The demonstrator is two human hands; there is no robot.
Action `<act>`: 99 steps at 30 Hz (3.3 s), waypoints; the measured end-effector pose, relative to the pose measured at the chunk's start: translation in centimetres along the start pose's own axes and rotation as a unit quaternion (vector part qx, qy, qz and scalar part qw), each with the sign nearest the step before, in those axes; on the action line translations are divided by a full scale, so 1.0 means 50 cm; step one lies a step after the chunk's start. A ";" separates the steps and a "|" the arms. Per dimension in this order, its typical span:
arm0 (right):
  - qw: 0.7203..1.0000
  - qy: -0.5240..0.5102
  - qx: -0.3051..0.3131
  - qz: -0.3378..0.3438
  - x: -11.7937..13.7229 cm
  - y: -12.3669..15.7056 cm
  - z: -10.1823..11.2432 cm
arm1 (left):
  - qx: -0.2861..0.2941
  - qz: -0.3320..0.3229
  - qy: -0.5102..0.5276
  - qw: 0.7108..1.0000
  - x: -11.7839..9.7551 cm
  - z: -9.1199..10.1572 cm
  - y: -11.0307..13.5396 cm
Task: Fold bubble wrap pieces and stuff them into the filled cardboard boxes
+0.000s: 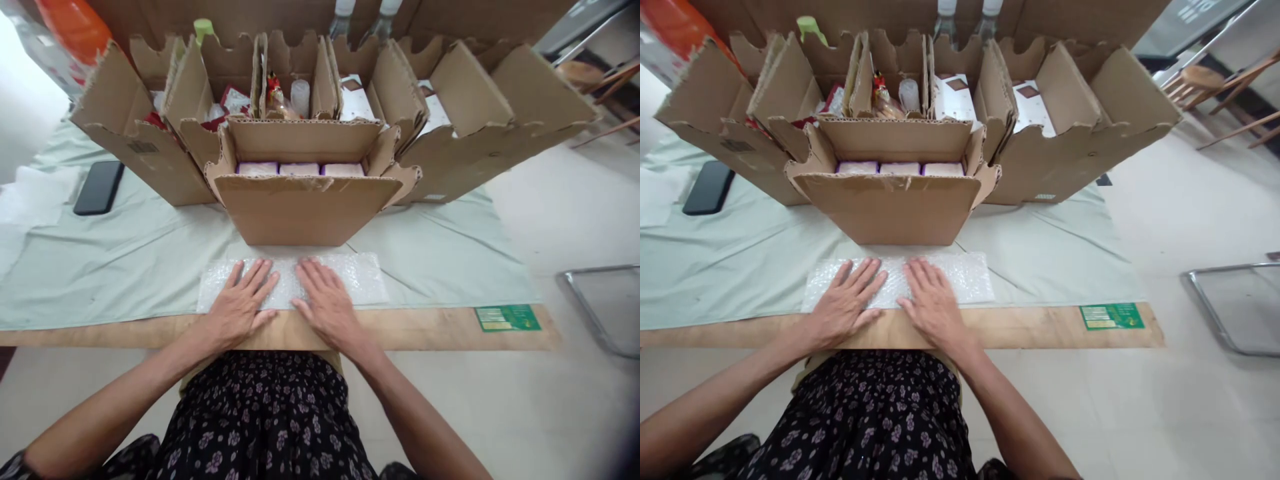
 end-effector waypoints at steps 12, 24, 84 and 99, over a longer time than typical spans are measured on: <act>0.998 0.042 -0.046 -0.011 0.011 0.027 0.033 | -0.039 -0.059 0.011 0.997 -0.044 0.037 0.016; 0.946 0.070 -0.180 -0.259 -0.239 0.242 0.113 | -0.122 0.190 0.026 0.974 0.154 0.057 0.170; 0.961 -0.171 -0.111 -0.186 -0.055 -0.009 0.045 | -0.168 0.107 0.092 0.976 0.045 0.095 0.065; 0.996 0.027 -0.079 -0.018 0.030 0.013 0.011 | -0.026 0.053 0.019 0.998 -0.019 -0.003 -0.007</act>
Point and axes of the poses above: each hand's wrist, its own y-axis away from the middle knuckle, its own z-axis out of the back of the hand, x = y × z, the point moved 9 cm from there along -y, towards the middle knuckle, and after that the axes turned 12 degrees about x, right-handed, at the moved point
